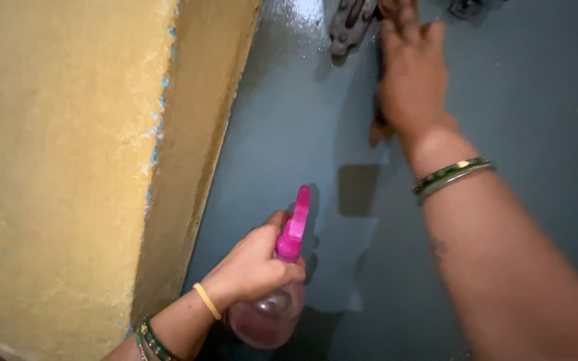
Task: The person sprays a cleaning solution from a pink spray bottle onto a gray wall and wipes the surface with a brown cloth. The person repeatedly sprays and wipes the same wall area throughout the clip.
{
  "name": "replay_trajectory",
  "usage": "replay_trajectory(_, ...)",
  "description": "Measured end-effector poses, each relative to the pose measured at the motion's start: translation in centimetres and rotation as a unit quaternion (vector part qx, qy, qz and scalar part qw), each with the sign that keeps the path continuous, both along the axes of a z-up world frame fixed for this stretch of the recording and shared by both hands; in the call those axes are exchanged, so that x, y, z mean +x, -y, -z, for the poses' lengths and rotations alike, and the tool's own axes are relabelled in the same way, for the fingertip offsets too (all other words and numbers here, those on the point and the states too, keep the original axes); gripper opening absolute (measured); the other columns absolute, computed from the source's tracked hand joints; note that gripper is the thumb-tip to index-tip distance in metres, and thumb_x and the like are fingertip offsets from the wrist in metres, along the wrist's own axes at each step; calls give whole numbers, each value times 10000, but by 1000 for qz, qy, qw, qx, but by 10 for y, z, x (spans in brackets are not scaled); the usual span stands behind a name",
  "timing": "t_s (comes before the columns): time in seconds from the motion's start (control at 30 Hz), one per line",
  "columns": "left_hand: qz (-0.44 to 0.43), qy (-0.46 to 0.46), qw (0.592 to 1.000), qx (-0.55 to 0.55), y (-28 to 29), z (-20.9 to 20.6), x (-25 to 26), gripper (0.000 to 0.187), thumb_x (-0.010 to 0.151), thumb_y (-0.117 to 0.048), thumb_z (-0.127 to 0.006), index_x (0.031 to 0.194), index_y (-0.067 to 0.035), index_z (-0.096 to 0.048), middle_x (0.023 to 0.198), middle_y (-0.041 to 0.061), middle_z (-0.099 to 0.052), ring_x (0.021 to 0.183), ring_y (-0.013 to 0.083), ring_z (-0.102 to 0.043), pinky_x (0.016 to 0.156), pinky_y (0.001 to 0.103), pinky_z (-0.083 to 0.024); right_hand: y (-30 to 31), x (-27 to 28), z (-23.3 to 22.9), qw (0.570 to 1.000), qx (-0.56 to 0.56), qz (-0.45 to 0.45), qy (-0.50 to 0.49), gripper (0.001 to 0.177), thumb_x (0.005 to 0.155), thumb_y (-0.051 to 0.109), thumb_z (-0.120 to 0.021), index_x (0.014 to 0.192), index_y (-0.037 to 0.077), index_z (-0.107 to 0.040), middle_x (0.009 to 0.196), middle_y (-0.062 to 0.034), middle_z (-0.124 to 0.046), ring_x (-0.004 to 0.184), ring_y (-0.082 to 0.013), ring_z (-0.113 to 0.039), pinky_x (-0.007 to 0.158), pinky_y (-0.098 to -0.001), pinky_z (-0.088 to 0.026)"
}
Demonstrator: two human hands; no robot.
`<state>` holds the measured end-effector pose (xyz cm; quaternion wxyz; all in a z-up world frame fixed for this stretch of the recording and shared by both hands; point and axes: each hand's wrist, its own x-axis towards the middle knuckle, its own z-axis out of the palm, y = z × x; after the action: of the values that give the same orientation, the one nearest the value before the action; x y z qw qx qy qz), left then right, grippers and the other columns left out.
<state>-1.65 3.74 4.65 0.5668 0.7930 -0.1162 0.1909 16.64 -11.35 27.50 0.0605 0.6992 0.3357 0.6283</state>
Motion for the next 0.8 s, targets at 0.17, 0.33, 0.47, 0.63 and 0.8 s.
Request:
replay_trajectory(0.17, -24, 40, 999, 9, 1, 1, -1, 617, 620, -162, -736, 1206, -48, -577, 848, 132, -743, 830, 285, -747, 779, 382, -568, -33, -19, 53, 997, 5, 54, -51, 873, 714, -45, -739, 1539, -4, -458, 1687, -212, -248, 1273, -405, -441, 1007, -466, -524)
replay_trajectory(0.33, -37, 36, 998, 24, -2, -3, -10, 606, 610, -169, -740, 1181, -55, -573, 827, 140, -749, 829, 302, -750, 777, 390, -565, -55, -47, 96, 992, -83, 92, 34, 1034, 598, -21, -882, 1523, 61, -426, 1691, -167, -181, 1317, -335, -442, 992, -402, -538)
replay_trajectory(0.47, -46, 29, 998, 20, -3, -3, -12, 617, 616, -168, -732, 1202, -70, -564, 818, 144, -732, 813, 321, -738, 761, 400, -564, -60, -51, 87, 982, -120, 98, -107, 1347, 274, 4, -946, 1504, -19, -397, 1628, -233, -203, 1285, -405, -433, 1021, -431, -521)
replay_trajectory(0.63, -31, 35, 999, 13, -6, -6, -10, 584, 614, -174, -747, 1159, -55, -576, 823, 120, -754, 817, 284, -756, 766, 383, -572, -72, -42, 64, 990, -99, 17, -102, 1338, 216, 16, -918, 1463, -55, -439, 1585, -236, -291, 1254, -444, -451, 969, -456, -532)
replay_trajectory(0.8, -26, 15, 999, 13, -10, -3, -5, 651, 608, -163, -743, 1220, -75, -539, 800, 115, -757, 787, 257, -759, 752, 370, -578, -79, -25, 76, 996, -70, -51, -29, 771, 669, -58, -728, 1420, 45, -591, 1635, -128, -353, 1244, -377, -501, 969, -456, -536)
